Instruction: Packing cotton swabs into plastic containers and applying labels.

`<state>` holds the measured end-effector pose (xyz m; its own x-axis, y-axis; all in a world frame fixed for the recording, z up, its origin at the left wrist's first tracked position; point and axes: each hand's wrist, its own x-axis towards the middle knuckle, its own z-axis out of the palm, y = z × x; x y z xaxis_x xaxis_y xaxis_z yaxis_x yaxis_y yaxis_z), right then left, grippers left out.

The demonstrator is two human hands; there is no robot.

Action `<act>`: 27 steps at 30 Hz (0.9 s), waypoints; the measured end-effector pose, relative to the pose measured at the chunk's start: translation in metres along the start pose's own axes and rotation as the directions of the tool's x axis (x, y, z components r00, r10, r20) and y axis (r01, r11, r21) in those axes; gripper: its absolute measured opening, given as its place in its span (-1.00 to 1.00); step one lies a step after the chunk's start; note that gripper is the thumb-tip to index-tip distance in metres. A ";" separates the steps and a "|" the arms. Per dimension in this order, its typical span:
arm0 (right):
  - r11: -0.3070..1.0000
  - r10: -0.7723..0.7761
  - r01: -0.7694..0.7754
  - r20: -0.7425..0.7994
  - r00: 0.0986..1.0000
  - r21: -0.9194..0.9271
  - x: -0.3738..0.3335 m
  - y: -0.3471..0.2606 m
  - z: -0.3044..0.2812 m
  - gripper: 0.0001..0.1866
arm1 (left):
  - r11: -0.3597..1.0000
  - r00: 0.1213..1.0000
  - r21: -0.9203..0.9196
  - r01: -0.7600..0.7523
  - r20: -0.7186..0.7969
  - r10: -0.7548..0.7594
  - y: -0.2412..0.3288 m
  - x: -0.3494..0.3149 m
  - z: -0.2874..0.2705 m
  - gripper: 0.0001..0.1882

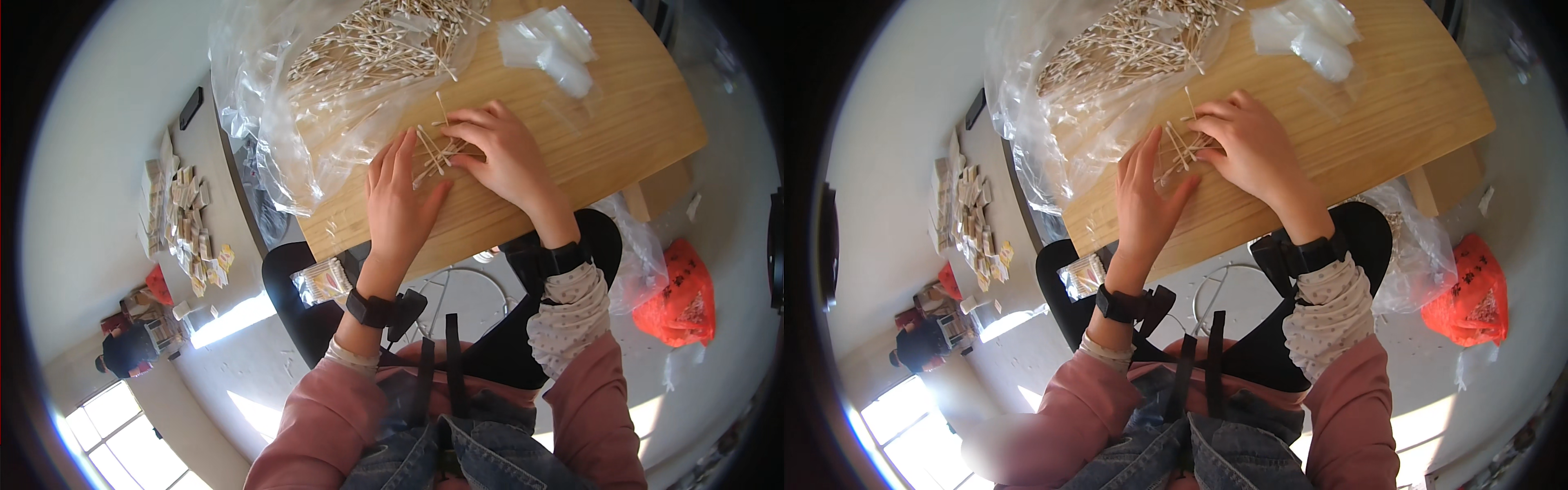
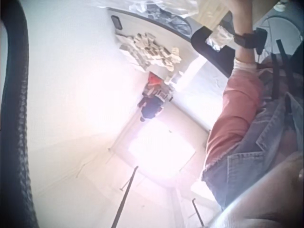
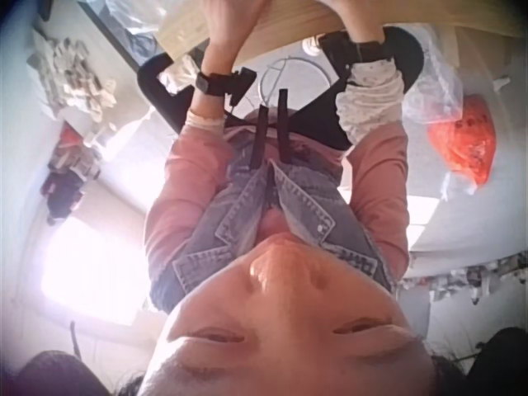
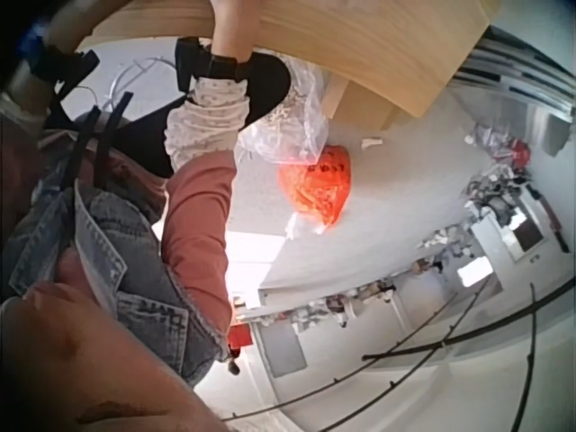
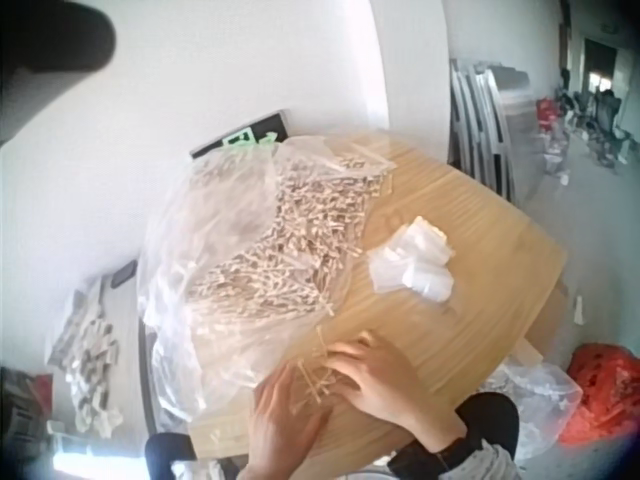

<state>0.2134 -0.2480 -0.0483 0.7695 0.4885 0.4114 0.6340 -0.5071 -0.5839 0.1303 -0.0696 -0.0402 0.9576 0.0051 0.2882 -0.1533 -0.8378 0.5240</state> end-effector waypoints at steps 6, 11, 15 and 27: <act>0.998 -0.062 0.061 0.047 0.997 0.013 -0.001 -0.003 0.000 -0.64 | 0.982 0.997 -0.186 0.000 0.070 0.013 -0.007 0.010 0.003 -0.22; 1.000 0.007 -0.008 0.064 0.998 0.016 -0.006 -0.006 -0.002 -0.51 | 0.991 1.000 -0.136 -0.002 0.009 0.003 -0.002 0.002 0.002 -0.25; 0.995 -0.097 0.097 0.024 0.995 -0.012 -0.009 -0.006 0.000 -0.52 | 0.996 0.999 -0.091 -0.021 -0.034 0.018 0.003 -0.001 0.000 -0.42; 0.997 -0.071 0.071 0.015 0.997 0.026 -0.008 0.004 -0.002 -0.74 | 0.996 0.993 -0.059 -0.066 -0.104 0.060 -0.005 0.002 -0.004 -0.84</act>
<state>0.2102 -0.2554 -0.0526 0.7211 0.5337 0.4418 0.6848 -0.4524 -0.5713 0.1320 -0.0633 -0.0390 0.9161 0.0114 0.4009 -0.2306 -0.8027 0.5499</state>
